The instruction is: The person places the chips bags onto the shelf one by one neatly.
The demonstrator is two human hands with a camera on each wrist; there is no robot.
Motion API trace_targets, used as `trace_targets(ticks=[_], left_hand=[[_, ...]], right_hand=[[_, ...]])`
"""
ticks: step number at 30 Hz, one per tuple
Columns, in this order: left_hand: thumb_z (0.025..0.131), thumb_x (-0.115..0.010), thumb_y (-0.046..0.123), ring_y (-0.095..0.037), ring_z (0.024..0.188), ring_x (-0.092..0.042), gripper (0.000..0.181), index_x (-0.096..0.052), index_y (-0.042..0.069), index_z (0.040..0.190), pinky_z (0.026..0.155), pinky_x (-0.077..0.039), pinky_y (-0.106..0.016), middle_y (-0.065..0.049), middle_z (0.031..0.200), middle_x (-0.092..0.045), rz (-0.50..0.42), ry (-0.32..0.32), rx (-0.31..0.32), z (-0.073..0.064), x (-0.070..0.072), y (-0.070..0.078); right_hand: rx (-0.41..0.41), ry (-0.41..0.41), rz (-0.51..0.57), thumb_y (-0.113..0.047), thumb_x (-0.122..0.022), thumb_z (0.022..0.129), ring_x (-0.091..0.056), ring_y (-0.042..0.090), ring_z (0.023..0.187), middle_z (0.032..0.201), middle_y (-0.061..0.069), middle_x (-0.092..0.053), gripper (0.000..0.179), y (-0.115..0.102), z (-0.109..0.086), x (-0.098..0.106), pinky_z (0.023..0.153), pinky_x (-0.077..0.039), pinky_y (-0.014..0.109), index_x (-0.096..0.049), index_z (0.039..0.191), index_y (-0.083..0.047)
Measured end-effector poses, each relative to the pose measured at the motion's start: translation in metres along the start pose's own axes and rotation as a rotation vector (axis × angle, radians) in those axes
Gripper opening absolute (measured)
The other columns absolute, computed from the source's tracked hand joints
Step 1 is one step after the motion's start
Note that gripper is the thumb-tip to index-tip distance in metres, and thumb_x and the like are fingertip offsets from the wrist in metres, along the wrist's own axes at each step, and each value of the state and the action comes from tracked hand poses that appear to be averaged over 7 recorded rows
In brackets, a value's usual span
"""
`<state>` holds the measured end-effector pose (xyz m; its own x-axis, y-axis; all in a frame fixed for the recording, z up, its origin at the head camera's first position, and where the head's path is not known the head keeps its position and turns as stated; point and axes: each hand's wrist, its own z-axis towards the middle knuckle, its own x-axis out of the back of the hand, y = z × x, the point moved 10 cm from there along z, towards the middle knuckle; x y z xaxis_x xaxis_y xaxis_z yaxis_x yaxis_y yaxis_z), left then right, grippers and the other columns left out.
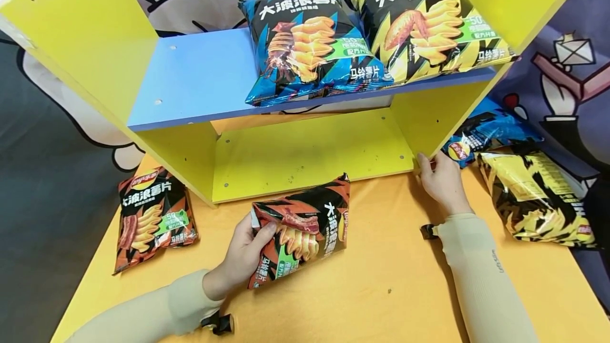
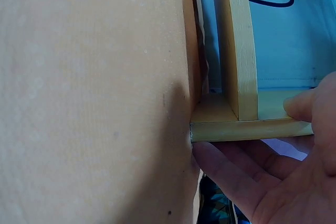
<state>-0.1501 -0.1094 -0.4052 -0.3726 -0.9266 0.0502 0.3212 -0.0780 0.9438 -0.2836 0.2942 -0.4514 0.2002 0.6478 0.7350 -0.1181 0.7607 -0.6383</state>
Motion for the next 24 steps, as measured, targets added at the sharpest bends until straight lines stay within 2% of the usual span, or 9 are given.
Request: trace_targets(ticks=[5, 11, 19, 24], left_hand=[[0.109, -0.043, 0.009, -0.011, 0.108, -0.07, 0.033, -0.051, -0.002, 0.139, 0.09, -0.059, -0.029, -0.024, 0.125, -0.064, -0.105, 0.016, 0.132, -0.002, -0.005, -0.015], [0.111, -0.043, 0.02, -0.013, 0.103, -0.071, 0.035, -0.049, 0.001, 0.139, 0.086, -0.06, -0.031, -0.012, 0.119, -0.065, -0.18, 0.035, 0.272, -0.004, -0.009, -0.028], [0.11, -0.047, 0.019, -0.009, 0.1, -0.068, 0.035, -0.049, -0.002, 0.138, 0.086, -0.058, -0.027, -0.004, 0.114, -0.064, -0.142, 0.046, 0.304, -0.004, -0.003, -0.031], [0.108, -0.049, 0.015, -0.007, 0.096, -0.063, 0.034, -0.051, -0.005, 0.135, 0.084, -0.054, -0.023, -0.005, 0.11, -0.061, -0.083, 0.038, 0.302, -0.004, 0.004, -0.031]], right_hand=[[0.002, -0.003, 0.003, -0.033, -0.042, 0.11, -0.05, 0.01, 0.055, 0.09, 0.025, -0.067, 0.044, 0.001, 0.0, 0.0, 0.049, -0.039, 0.03, -0.064, 0.12, 0.004], [-0.011, -0.008, 0.0, -0.034, -0.042, 0.11, -0.05, 0.01, 0.056, 0.092, 0.025, -0.067, 0.045, 0.002, 0.0, 0.0, 0.05, -0.04, 0.03, -0.063, 0.12, 0.004], [-0.007, -0.009, 0.003, -0.034, -0.042, 0.11, -0.05, 0.011, 0.056, 0.09, 0.024, -0.067, 0.045, 0.0, 0.0, 0.0, 0.05, -0.039, 0.03, -0.063, 0.119, 0.004], [-0.011, -0.011, -0.004, -0.034, -0.042, 0.11, -0.05, 0.011, 0.055, 0.09, 0.024, -0.067, 0.045, 0.001, 0.0, 0.0, 0.05, -0.039, 0.031, -0.063, 0.12, 0.004]])
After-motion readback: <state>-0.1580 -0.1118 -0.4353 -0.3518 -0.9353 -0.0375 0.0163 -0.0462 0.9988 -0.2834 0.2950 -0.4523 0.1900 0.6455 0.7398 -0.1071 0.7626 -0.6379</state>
